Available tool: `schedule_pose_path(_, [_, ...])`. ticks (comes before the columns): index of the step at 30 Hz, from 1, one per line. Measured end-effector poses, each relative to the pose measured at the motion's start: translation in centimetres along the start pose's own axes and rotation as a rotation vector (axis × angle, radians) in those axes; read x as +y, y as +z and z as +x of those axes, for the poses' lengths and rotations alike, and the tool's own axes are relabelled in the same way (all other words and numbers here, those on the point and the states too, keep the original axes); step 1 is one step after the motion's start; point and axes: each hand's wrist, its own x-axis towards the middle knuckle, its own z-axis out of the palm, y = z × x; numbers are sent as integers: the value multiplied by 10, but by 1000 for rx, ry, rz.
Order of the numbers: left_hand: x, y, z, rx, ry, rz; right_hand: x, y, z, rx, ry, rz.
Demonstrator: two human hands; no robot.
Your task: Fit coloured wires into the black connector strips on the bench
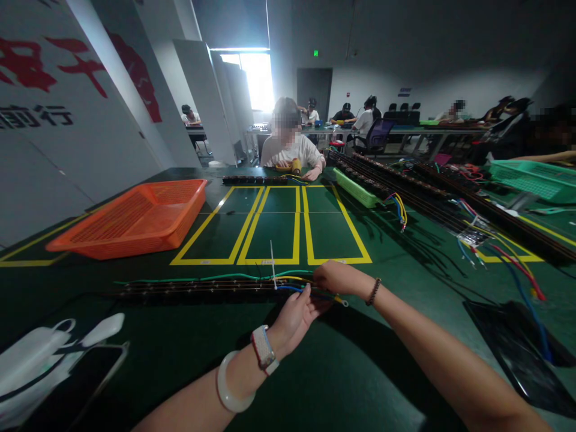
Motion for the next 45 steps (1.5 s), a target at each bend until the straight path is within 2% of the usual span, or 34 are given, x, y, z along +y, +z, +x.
schedule_pose_path(4, [4, 3, -2, -4, -21, -6, 1, 3, 4, 34, 93, 8])
schedule_pose_path(8, [8, 3, -2, -16, -52, -5, -6, 8, 8, 165, 211, -71])
schedule_pose_path(10, [8, 2, -1, -15, -58, -4, -9, 9, 8, 189, 226, -102])
schedule_pose_path(13, [7, 2, -1, 0, -50, -20, -6, 5, 4, 120, 183, -63])
schedule_pose_path(20, [5, 6, -4, 16, -41, -3, 11, -9, -1, 23, -73, 175])
schedule_pose_path(23, [3, 4, -3, 32, -49, 25, 15, -12, 0, -56, -152, 319])
schedule_pose_path(26, [1, 0, -1, 49, -37, 73, 17, -13, 0, -108, -173, 403])
schedule_pose_path(30, [-1, -3, 1, 24, -42, 105, 19, -11, 1, -117, -182, 435])
schedule_pose_path(36, [3, 2, -2, 23, -37, 109, 27, -1, 3, -297, -169, 841])
schedule_pose_path(38, [4, 4, -4, 28, -53, 111, 29, -1, 5, -269, -134, 818])
schedule_pose_path(41, [7, 6, -5, 65, -77, 109, 28, -3, 6, -124, -78, 601])
schedule_pose_path(45, [9, 8, -8, 82, -91, 83, 22, -7, 4, -4, -107, 375])
